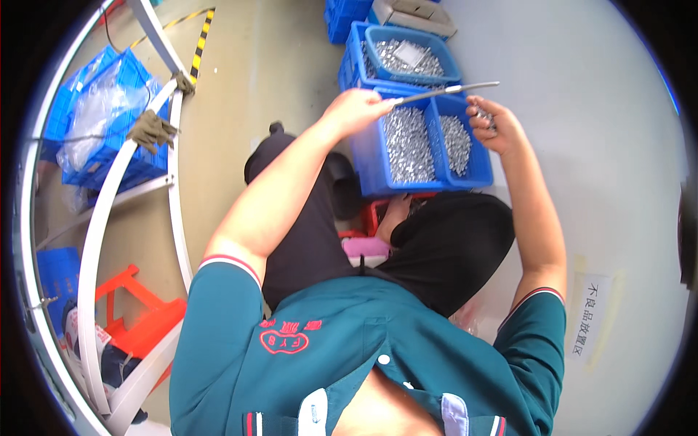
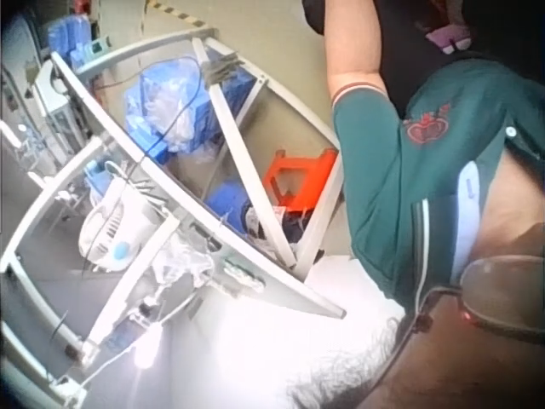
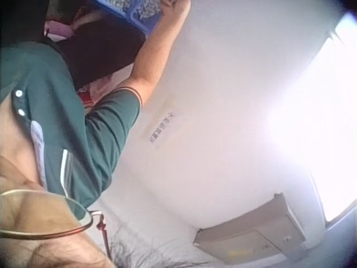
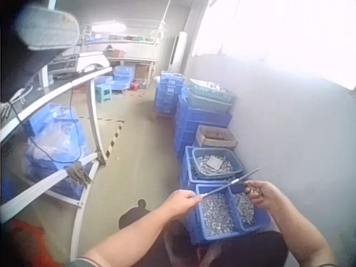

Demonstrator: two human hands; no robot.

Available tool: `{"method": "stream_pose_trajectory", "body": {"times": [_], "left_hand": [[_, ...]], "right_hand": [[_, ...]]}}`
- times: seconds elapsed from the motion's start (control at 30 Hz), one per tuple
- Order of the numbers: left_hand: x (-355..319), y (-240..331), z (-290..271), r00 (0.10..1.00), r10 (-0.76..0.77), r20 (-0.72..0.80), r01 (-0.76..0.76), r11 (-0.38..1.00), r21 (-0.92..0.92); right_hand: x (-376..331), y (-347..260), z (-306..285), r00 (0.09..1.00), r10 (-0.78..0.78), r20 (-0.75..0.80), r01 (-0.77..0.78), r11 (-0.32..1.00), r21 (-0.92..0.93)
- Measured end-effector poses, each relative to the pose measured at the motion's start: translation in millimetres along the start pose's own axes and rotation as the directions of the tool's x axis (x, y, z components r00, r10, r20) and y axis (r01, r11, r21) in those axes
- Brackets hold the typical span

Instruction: Manually threading small metal components onto a long metal rod.

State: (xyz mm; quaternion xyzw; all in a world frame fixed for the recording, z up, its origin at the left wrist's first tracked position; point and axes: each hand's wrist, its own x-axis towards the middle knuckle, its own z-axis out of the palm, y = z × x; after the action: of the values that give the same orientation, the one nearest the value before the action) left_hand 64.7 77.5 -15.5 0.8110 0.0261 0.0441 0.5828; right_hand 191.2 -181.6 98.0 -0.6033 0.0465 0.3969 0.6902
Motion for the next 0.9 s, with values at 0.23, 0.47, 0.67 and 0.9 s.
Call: {"method": "stream_pose_trajectory", "body": {"times": [0.23,0.47,0.67,0.9], "left_hand": [[-11,-1,0,0.994,-0.104,0.025,0.105,0.993,-0.056],[-18,4,2,0.956,-0.282,0.076,0.291,0.945,-0.148],[-24,-3,-4,0.953,-0.293,0.073,0.302,0.925,-0.229],[-29,-5,-9,0.942,-0.332,0.042,0.333,0.919,-0.213]], "right_hand": [[14,8,-18,0.991,-0.013,0.132,-0.011,0.984,0.178],[30,13,-33,0.981,0.006,0.193,-0.063,0.955,0.290],[43,13,-49,0.968,-0.057,0.243,-0.017,0.956,0.293],[52,10,-50,0.986,-0.099,0.136,0.060,0.962,0.267]]}}
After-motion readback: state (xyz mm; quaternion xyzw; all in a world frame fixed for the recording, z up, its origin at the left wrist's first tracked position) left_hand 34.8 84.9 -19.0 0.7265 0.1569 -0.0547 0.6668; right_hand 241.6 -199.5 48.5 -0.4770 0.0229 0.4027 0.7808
